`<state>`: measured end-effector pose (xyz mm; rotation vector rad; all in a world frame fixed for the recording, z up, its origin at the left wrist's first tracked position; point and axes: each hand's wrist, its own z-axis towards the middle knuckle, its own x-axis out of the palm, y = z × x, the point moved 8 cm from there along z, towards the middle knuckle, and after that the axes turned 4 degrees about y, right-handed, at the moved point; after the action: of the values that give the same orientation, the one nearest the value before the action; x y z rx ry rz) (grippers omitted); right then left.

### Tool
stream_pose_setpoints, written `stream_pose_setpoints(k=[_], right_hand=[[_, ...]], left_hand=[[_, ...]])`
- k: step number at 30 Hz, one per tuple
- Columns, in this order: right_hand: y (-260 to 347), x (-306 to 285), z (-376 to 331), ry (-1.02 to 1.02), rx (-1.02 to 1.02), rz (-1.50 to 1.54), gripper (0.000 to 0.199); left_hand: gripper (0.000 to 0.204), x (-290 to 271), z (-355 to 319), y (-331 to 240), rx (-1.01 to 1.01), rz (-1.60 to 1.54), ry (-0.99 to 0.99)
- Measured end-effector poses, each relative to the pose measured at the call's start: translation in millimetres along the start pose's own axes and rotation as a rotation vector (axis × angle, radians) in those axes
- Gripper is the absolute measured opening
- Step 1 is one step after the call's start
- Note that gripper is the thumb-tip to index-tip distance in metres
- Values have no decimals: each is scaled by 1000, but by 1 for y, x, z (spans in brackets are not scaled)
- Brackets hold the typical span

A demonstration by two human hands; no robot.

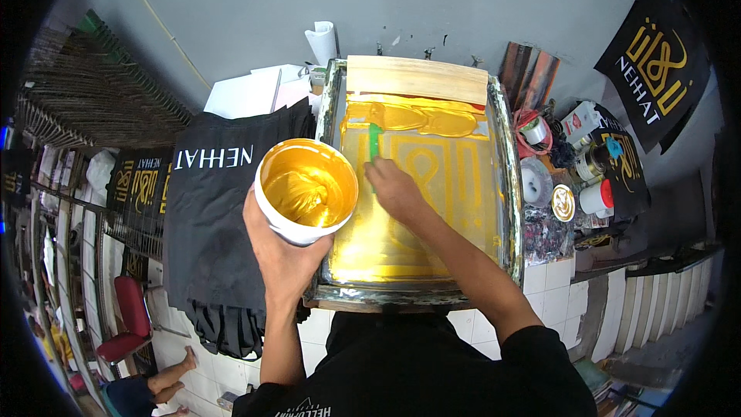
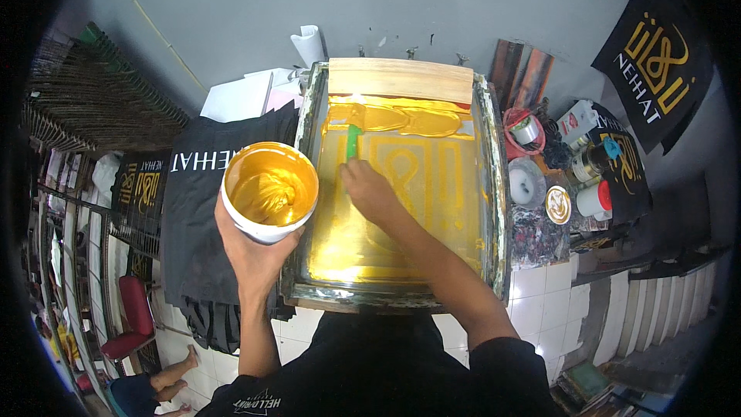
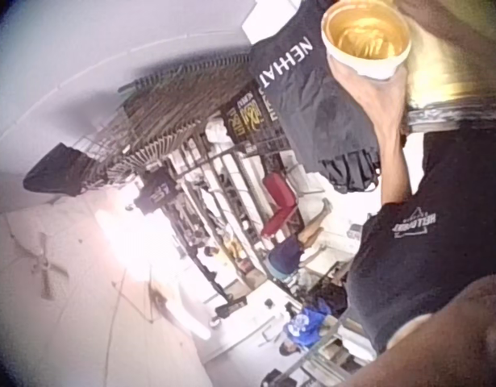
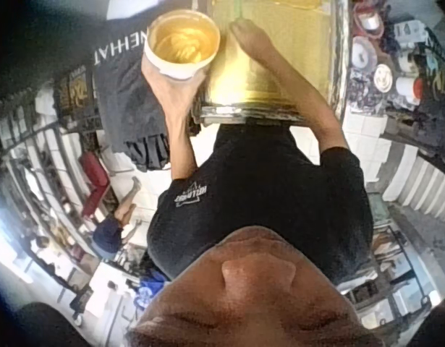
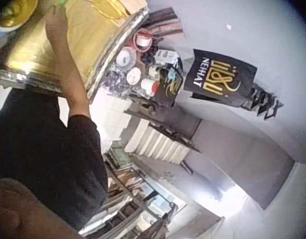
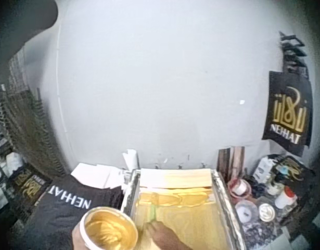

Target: The person performs screen printing on black tote bags by placing a bag onto a board, lowering a screen frame, and using a squeegee to spread gold ink over the design, then lifting the screen and stacking the printed bags.

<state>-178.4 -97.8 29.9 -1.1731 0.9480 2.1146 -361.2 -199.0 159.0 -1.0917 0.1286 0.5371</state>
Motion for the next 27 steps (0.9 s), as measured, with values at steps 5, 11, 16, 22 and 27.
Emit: stream_pose_setpoints(k=[5, 11, 16, 22, 27], right_hand=[[26, 0, 11, 228, -199, -112, 22], [-45, -114, -41, -319, 288, 612, 16], [-153, -80, -118, -783, 935, 1339, 21], [-141, -178, -183, -792, 880, 1424, 25], [-87, -260, -149, -511, 842, 1166, 19]], left_hand=[[104, -17, -7, 4, 25, 62, -13], [104, 6, -4, 3, 44, 63, 129], [89, 38, 9, -9, 76, -80, 155], [87, 83, 13, -18, 143, 90, 324], [98, 125, -7, -23, 156, -96, 415]])
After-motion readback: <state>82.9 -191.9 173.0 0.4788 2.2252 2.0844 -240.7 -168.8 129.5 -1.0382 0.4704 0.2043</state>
